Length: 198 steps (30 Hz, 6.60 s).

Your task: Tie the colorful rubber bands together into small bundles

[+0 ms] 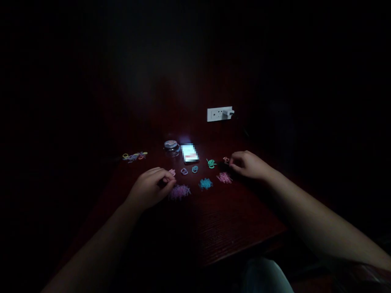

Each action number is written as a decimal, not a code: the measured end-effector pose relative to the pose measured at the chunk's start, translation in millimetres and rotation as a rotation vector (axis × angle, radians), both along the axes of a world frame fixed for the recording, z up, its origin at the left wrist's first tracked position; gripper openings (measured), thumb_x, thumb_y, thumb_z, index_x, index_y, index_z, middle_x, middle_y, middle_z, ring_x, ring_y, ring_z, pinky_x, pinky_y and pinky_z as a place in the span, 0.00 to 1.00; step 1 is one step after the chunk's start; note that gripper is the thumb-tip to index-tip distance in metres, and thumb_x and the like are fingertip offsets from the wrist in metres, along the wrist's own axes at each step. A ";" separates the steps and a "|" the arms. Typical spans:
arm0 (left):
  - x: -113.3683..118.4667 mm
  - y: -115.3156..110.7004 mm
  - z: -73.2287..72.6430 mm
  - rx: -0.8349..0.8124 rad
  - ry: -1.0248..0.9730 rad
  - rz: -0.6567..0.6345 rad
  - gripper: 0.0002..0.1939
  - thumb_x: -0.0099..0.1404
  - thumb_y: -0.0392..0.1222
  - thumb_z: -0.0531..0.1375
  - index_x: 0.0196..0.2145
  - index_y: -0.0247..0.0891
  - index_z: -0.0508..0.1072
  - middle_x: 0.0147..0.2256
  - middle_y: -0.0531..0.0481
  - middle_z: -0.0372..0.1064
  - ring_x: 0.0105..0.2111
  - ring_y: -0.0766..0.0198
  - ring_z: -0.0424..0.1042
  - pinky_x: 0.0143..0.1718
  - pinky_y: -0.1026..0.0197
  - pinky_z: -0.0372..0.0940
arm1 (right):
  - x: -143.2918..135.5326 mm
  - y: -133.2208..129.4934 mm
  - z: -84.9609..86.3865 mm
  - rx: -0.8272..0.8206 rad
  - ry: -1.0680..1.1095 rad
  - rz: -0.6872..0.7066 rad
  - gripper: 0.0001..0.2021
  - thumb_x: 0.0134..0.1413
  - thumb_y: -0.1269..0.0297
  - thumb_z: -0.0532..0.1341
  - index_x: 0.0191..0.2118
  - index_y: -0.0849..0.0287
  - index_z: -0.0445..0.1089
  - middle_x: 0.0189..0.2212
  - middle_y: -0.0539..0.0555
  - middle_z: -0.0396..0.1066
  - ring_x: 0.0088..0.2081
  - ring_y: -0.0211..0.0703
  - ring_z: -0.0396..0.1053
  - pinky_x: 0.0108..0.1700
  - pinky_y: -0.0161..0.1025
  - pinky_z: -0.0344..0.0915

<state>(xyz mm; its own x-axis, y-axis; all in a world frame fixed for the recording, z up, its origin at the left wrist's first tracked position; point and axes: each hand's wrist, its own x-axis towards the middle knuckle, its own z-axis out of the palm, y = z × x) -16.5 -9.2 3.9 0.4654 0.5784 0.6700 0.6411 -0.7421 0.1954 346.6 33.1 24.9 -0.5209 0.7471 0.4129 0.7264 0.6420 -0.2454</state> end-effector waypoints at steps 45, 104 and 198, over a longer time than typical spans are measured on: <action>-103.0 58.2 -51.1 -0.506 0.014 0.963 0.18 0.65 0.47 0.55 0.51 0.43 0.73 0.59 0.46 0.65 0.59 0.48 0.63 0.58 0.46 0.60 | -108.7 -22.8 20.5 -0.297 0.542 0.249 0.06 0.53 0.62 0.62 0.29 0.58 0.70 0.23 0.50 0.67 0.25 0.38 0.62 0.27 0.37 0.57; 28.1 -13.3 0.2 -0.166 -0.232 0.093 0.13 0.60 0.37 0.65 0.42 0.42 0.68 0.36 0.53 0.78 0.39 0.62 0.79 0.46 0.57 0.72 | -133.3 -26.8 -36.5 -0.070 0.427 0.333 0.05 0.59 0.67 0.58 0.32 0.59 0.69 0.23 0.47 0.64 0.25 0.36 0.60 0.29 0.34 0.55; 19.9 -12.7 5.6 -0.035 -0.060 -0.105 0.13 0.61 0.32 0.62 0.44 0.40 0.69 0.35 0.52 0.76 0.37 0.63 0.73 0.42 0.57 0.68 | -128.9 -23.2 -40.9 -0.032 0.414 0.337 0.04 0.61 0.68 0.55 0.35 0.58 0.66 0.30 0.53 0.69 0.32 0.41 0.65 0.34 0.37 0.60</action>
<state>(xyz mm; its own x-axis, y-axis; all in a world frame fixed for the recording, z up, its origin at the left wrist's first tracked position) 3.4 -21.9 9.6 0.4843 0.5523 0.6785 0.5468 -0.7965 0.2581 217.6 9.9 -16.0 -0.5320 0.5826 0.6145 0.3197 0.8102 -0.4914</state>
